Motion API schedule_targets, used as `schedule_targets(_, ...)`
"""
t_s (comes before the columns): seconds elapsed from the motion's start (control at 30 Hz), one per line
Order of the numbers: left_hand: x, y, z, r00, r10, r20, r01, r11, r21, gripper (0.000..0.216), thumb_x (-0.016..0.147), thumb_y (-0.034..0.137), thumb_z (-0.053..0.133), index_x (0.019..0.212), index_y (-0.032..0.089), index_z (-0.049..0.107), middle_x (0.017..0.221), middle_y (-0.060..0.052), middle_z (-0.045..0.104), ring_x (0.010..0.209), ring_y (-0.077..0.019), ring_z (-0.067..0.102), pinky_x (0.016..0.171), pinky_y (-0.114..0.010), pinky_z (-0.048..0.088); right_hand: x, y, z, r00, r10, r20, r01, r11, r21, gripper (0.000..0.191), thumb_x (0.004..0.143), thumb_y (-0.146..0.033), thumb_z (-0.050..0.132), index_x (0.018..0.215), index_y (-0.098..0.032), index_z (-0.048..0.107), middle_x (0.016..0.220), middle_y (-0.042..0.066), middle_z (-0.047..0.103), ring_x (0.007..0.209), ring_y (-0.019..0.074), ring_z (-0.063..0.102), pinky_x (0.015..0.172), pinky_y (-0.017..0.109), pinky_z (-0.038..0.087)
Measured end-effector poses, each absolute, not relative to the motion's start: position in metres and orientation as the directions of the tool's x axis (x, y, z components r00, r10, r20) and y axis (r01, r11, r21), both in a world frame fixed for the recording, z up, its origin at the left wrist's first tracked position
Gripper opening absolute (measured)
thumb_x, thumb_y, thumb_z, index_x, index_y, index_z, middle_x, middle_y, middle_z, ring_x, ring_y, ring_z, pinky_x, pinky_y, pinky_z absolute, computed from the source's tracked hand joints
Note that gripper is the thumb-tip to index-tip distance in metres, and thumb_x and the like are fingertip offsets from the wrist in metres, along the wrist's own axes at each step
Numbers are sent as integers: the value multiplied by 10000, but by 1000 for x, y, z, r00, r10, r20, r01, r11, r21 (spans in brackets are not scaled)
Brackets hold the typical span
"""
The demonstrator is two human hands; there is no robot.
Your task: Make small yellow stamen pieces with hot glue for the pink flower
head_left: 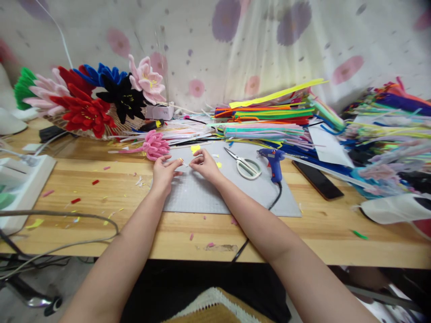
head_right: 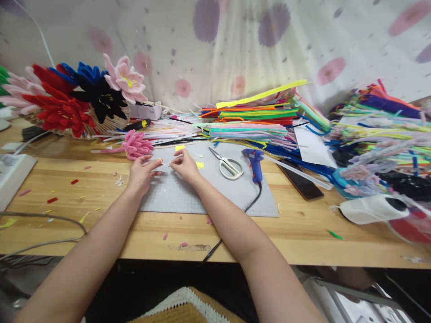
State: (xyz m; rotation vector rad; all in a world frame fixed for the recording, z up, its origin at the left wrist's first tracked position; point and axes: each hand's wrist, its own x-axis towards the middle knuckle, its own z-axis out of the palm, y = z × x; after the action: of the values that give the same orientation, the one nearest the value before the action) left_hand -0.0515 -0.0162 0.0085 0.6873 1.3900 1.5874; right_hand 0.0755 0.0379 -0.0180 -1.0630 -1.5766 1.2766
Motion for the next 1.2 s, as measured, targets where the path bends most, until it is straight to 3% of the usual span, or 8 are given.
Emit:
schedule_targets(0.1,-51,-16,7,-448,888,-106,-206,13,979,507,529,193,727,931,166,420,725,-20,628,658,-158,637,455,-215,480,80,41,-10,-229,968,103,44,116,-992,270,607,-232,614,823,-206,455,649,-65,557,606,89,516,636,253,403)
schedule_targets(0.3,-53,-15,2,-449,893,-16,-77,-20,997,537,527,242,737,944,181,405,725,-10,632,632,-150,629,450,-223,490,84,43,3,-361,917,172,14,190,-982,174,599,-258,619,735,-176,550,665,-34,552,615,81,478,630,242,398)
schedule_targets(0.53,-54,-16,-1,-445,895,32,-22,-47,999,528,536,247,730,923,200,375,699,17,620,620,-137,621,469,-238,513,139,64,40,-67,976,206,-50,203,-978,216,628,-316,635,731,-193,490,695,-39,548,639,70,476,583,198,385)
schedule_targets(0.63,-51,-17,0,-399,917,-1,-60,-25,998,542,536,243,734,936,196,372,713,10,630,626,-145,633,472,-240,513,149,61,52,-206,956,207,-4,210,-978,209,648,-336,637,723,-180,520,703,-23,563,647,70,485,593,202,391)
schedule_targets(0.8,-50,-20,5,-248,963,-111,-173,69,983,513,575,216,721,947,180,370,722,-16,654,681,-175,664,505,-249,519,122,47,38,-568,822,35,130,131,-983,235,615,-356,666,693,-152,579,665,-19,552,624,77,477,571,214,385)
schedule_targets(0.97,-53,-20,4,-138,980,-146,-201,116,973,536,583,218,727,990,173,381,753,-42,675,734,-201,675,516,-248,514,99,39,21,-530,848,-19,138,64,-988,227,618,-355,644,692,-152,571,640,-35,532,589,67,442,534,206,343)
schedule_targets(1.2,-52,-20,1,-116,980,-160,-194,135,972,571,570,220,742,1025,170,400,774,-43,671,711,-185,667,522,-267,523,97,35,23,-549,834,-57,132,19,-991,218,604,-331,647,666,-139,564,604,-30,543,562,66,443,519,207,326)
